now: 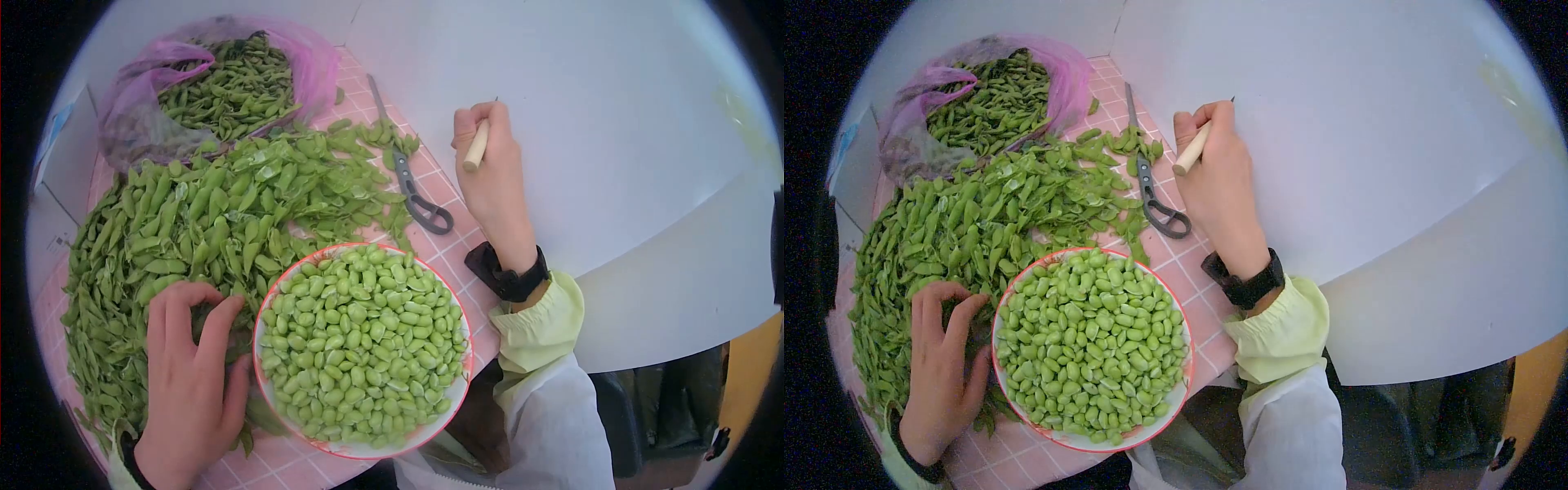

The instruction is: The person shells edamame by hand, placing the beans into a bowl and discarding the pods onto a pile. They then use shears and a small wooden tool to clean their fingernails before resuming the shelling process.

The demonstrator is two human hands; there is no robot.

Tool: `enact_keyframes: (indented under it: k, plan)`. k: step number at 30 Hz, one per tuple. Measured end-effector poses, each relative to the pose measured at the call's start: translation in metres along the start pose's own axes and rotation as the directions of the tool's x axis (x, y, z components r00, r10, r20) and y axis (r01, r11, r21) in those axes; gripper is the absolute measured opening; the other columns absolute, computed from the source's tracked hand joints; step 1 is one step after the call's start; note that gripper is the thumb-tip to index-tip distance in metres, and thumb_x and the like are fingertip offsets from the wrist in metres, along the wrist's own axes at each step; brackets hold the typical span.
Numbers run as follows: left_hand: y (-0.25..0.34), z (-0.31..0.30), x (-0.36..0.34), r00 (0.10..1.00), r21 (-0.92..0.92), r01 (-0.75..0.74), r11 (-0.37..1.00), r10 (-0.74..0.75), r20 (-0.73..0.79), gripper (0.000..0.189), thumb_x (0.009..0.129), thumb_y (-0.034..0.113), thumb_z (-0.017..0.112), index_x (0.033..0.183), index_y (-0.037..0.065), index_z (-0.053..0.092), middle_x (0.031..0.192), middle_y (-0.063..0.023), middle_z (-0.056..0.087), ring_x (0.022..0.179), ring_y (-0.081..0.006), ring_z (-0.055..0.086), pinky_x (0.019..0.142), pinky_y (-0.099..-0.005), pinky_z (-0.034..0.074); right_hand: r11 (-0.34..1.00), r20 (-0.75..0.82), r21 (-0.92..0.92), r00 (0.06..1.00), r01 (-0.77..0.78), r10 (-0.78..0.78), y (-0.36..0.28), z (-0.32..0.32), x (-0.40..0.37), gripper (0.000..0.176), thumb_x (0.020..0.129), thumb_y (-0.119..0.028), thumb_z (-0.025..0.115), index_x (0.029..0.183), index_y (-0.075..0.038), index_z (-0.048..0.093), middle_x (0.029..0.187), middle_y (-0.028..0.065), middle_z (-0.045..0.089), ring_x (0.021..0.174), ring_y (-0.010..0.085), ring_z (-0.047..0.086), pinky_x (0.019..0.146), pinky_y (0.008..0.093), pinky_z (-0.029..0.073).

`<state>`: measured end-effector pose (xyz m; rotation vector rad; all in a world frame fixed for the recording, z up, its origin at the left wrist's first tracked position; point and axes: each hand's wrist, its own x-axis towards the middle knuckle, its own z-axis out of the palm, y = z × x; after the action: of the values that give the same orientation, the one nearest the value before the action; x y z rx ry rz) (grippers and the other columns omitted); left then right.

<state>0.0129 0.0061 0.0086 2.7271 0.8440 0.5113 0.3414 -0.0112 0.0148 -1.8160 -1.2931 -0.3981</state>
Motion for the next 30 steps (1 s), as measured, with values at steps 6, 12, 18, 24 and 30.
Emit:
enact_keyframes:
  k: [6,12,18,24,30]
  plan:
    - [0.0,0.0,0.0,1.0,0.004,-0.003,1.0,0.003,0.004,0.05,0.068,0.0,0.061,0.116,-0.005,0.049,0.115,-0.0213,0.043,0.111,-0.0413,0.041,0.096,-0.0486,0.034,0.999,0.06,-0.013,0.997,-0.053,0.054,-0.006,-0.003,0.0,0.027,0.094,-0.025,0.056,0.095,-0.002,0.043,0.064,0.0186,0.057,0.059,0.0373,0.059,0.053,0.0441,0.042]
    - [0.001,-0.001,0.0,1.0,0.001,-0.001,1.0,0.001,0.008,0.05,0.068,0.0,0.061,0.116,-0.005,0.05,0.115,-0.0213,0.043,0.111,-0.0413,0.042,0.096,-0.0483,0.034,0.999,0.146,0.045,0.989,-0.018,0.011,-0.005,0.0,-0.003,0.027,0.095,-0.018,0.054,0.1,0.0,0.035,0.065,0.0157,0.056,0.058,0.026,0.056,0.052,0.0367,0.042]
    - [0.001,-0.001,0.0,1.0,-0.002,0.008,1.0,-0.008,0.014,0.05,0.068,0.0,0.061,0.116,-0.005,0.049,0.115,-0.0216,0.042,0.111,-0.0415,0.041,0.097,-0.0485,0.034,0.97,0.131,0.226,0.99,-0.085,0.056,-0.002,0.003,-0.002,0.022,0.097,-0.011,0.049,0.101,-0.002,0.03,0.078,0.0108,0.054,0.063,0.0152,0.052,0.056,0.0304,0.043]
    - [0.001,-0.002,0.0,1.0,0.004,0.007,1.0,-0.007,0.022,0.05,0.069,0.0,0.061,0.118,-0.004,0.049,0.115,-0.0216,0.042,0.111,-0.0415,0.041,0.097,-0.0485,0.034,0.947,0.092,0.305,0.993,-0.096,0.071,0.0,-0.002,0.003,0.015,0.095,-0.004,0.043,0.1,-0.003,0.029,0.082,0.0061,0.049,0.061,0.0121,0.047,0.057,0.0276,0.043]
    - [0.002,-0.003,0.0,1.0,0.009,0.009,1.0,-0.009,0.028,0.05,0.069,0.0,0.061,0.117,-0.005,0.049,0.115,-0.0217,0.042,0.111,-0.0414,0.041,0.097,-0.0479,0.034,0.992,0.109,0.128,0.994,-0.008,-0.006,-0.004,-0.002,0.0,0.008,0.094,-0.008,0.043,0.096,-0.004,0.038,0.068,0.0074,0.052,0.057,0.0146,0.05,0.053,0.03,0.042]
